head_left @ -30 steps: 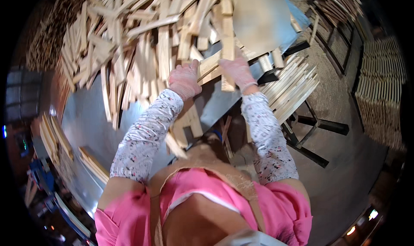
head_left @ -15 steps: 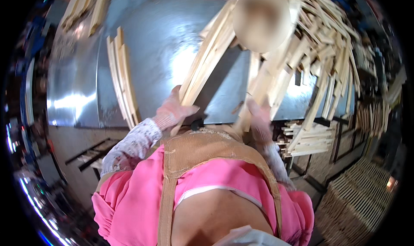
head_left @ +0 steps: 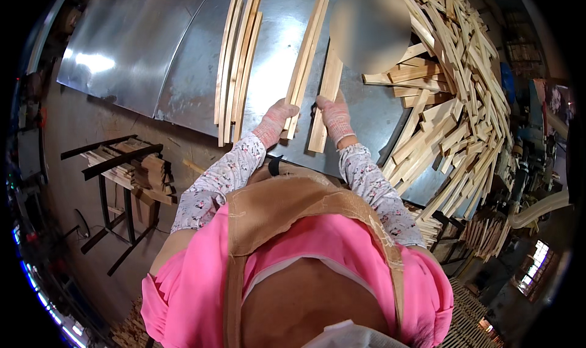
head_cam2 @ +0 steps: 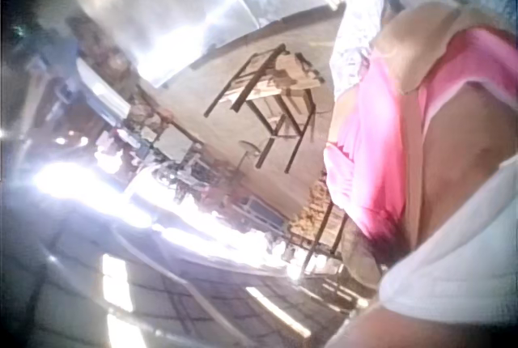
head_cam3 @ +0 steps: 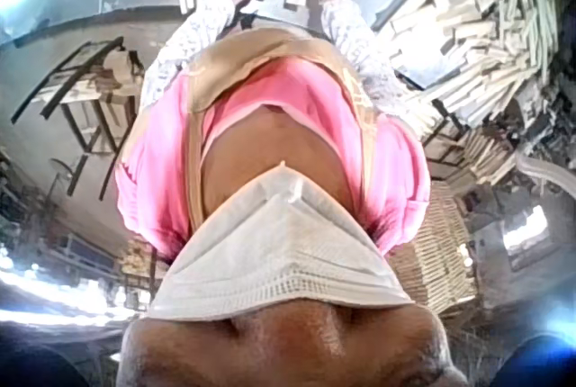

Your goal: The person sorts wooden slats on a metal table, picking them up from a disorganized pile and arranging them into neat stacks. The person handles the wood by hand, repeatedly moving pieces from the right side of the table to the left side to create organized piles.

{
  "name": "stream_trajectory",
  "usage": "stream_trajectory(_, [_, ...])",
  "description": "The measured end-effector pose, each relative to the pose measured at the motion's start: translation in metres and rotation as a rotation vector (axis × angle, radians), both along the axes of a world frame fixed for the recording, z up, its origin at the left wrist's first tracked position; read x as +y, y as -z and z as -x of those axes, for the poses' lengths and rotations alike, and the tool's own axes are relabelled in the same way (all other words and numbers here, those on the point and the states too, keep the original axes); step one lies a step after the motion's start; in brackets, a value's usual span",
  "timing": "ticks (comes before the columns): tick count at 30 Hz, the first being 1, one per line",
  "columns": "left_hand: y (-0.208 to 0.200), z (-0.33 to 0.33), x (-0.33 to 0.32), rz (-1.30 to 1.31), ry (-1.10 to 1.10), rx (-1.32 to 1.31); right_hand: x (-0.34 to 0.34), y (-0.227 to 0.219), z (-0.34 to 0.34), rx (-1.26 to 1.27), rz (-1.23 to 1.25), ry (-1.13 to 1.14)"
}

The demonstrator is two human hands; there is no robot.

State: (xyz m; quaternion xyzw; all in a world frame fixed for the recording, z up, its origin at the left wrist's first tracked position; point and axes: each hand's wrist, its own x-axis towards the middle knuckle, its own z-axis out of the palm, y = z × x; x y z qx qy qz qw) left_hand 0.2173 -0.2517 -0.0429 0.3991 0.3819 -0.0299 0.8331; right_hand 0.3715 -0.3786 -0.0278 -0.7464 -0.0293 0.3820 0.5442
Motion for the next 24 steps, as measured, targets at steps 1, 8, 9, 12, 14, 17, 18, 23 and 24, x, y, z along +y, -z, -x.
stream_trajectory(1, [0.003,-0.002,0.0,-0.136,0.113,0.024,-0.001,-0.001,-0.003,-0.069,0.042,-0.039])
stream_trajectory(8, [-0.019,0.003,-0.012,-0.69,0.511,0.331,0.032,-0.032,0.009,-0.466,0.425,-0.381])
stream_trajectory(9, [-0.026,0.006,-0.011,-0.568,0.399,0.352,0.034,-0.024,0.009,-0.52,0.416,-0.36])
stream_trajectory(12, [-0.042,0.026,-0.012,-0.858,0.156,0.416,0.037,-0.001,0.008,-0.639,0.437,-0.388])
stream_trajectory(14, [-0.058,0.04,-0.005,-0.74,0.06,0.373,0.043,0.009,0.015,-0.732,0.49,-0.437])
stream_trajectory(17, [-0.033,0.089,-0.01,-1.073,-0.235,0.273,0.066,0.026,0.027,-0.721,0.397,-0.496])
stream_trajectory(18, [-0.03,0.103,0.006,-1.253,-0.18,0.346,0.072,0.028,0.034,-0.733,0.357,-0.525])
stream_trajectory(23, [-0.054,0.091,0.083,-0.837,-0.972,0.383,0.112,-0.002,0.056,-0.564,0.329,-0.739])
stream_trajectory(24, [-0.069,0.083,0.097,-1.016,-0.799,0.453,0.117,-0.002,0.058,-0.559,0.316,-0.731])
